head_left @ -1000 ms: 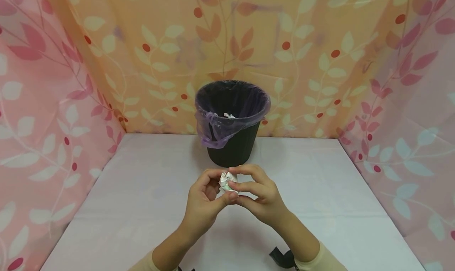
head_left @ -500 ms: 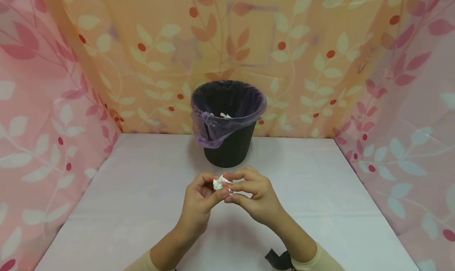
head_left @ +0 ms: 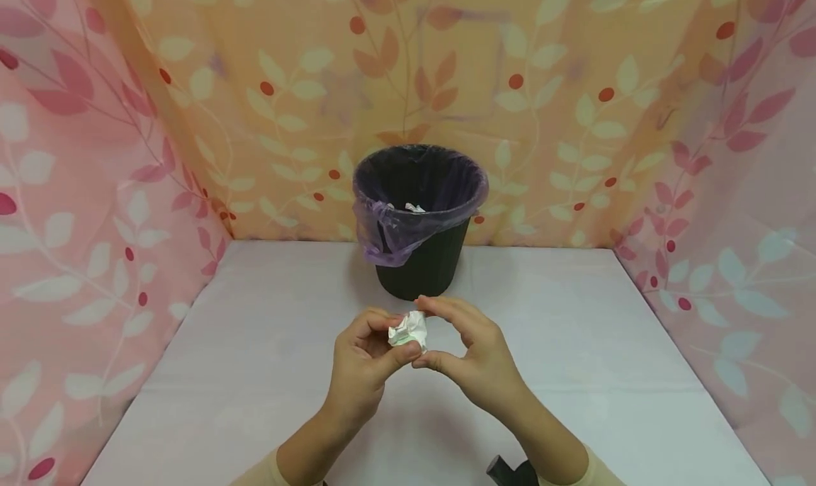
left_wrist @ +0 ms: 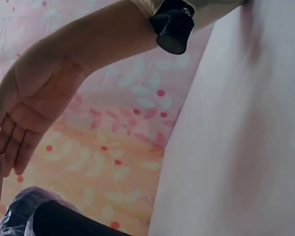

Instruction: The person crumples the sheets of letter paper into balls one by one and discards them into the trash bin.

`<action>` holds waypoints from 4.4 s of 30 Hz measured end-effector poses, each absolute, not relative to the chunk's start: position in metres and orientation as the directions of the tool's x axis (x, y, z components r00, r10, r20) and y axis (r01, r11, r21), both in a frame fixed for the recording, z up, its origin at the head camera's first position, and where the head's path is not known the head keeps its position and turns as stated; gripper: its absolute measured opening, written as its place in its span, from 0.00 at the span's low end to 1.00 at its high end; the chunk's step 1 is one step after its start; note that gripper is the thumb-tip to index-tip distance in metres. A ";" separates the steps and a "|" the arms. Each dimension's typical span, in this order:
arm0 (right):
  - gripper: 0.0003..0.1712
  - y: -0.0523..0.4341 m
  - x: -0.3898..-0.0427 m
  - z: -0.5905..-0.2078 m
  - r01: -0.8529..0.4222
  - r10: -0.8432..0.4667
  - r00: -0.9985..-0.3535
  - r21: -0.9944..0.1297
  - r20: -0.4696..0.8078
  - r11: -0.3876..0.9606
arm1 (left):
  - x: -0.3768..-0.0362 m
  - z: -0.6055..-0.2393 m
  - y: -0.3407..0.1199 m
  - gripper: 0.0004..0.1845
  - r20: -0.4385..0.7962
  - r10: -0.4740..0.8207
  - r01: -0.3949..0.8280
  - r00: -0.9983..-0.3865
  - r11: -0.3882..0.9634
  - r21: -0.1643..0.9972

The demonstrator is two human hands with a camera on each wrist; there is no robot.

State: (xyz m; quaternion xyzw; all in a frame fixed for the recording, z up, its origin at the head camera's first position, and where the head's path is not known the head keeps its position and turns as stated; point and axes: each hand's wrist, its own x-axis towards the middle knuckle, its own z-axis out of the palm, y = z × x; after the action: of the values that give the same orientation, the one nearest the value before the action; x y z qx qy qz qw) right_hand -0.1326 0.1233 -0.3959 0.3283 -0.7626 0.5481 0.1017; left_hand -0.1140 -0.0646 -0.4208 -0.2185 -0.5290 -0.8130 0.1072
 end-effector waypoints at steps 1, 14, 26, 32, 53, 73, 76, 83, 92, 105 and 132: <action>0.41 0.123 -0.132 -0.395 -0.628 -0.391 -0.755 -0.753 0.526 0.199 | -0.115 -0.421 -0.065 0.16 0.491 0.063 0.423 -0.869 -0.420 0.803; 0.30 0.120 -0.141 -0.413 -0.562 -0.359 -0.758 -0.825 0.544 -0.062 | -0.113 -0.421 -0.064 0.14 0.368 0.056 0.309 -0.928 -0.434 0.846; 0.31 0.128 -0.145 -0.409 -0.590 -0.394 -0.758 -0.804 0.520 0.071 | -0.120 -0.416 -0.071 0.17 0.281 0.150 0.227 -0.948 -0.298 0.927; 0.33 0.130 -0.147 -0.406 -0.541 -0.420 -0.785 -0.835 0.457 0.103 | -0.129 -0.419 -0.082 0.20 0.352 0.208 0.322 -0.913 -0.162 0.933; 0.26 0.120 -0.153 -0.422 -0.672 -0.312 -0.700 -0.740 0.642 -0.017 | -0.136 -0.434 -0.075 0.18 0.624 0.111 0.627 -0.774 -0.002 0.779; 0.25 0.127 -0.150 -0.418 -0.466 -0.312 -0.834 -0.884 0.455 -0.042 | -0.137 -0.425 -0.084 0.23 0.557 0.187 0.577 -0.809 0.075 0.813; 0.26 0.128 -0.150 -0.415 -0.488 -0.309 -0.825 -0.872 0.473 -0.030 | -0.140 -0.424 -0.087 0.22 0.560 0.200 0.585 -0.804 0.094 0.806; 0.27 0.133 -0.152 -0.410 -0.515 -0.285 -0.820 -0.857 0.496 -0.010 | -0.145 -0.417 -0.100 0.23 0.560 0.152 0.579 -0.814 0.139 0.803; 0.28 0.138 -0.154 -0.409 -0.509 -0.273 -0.828 -0.861 0.490 -0.002 | -0.154 -0.409 -0.108 0.24 0.565 0.078 0.570 -0.821 0.152 0.807; 0.28 0.143 -0.157 -0.404 -0.527 -0.260 -0.821 -0.850 0.508 0.001 | -0.176 -0.392 -0.115 0.27 0.563 0.055 0.559 -0.825 0.230 0.797; 0.29 0.149 -0.158 -0.404 -0.536 -0.253 -0.817 -0.844 0.518 0.003 | -0.237 -0.340 -0.138 0.42 0.511 0.030 0.457 -0.859 0.495 0.739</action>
State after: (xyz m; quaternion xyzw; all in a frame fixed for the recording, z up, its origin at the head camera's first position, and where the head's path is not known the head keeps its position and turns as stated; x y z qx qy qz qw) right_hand -0.1583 0.1491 -0.4036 0.2821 -0.6998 0.6472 0.1093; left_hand -0.2372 -0.1379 -0.3404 -0.1459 -0.8355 -0.4811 0.2218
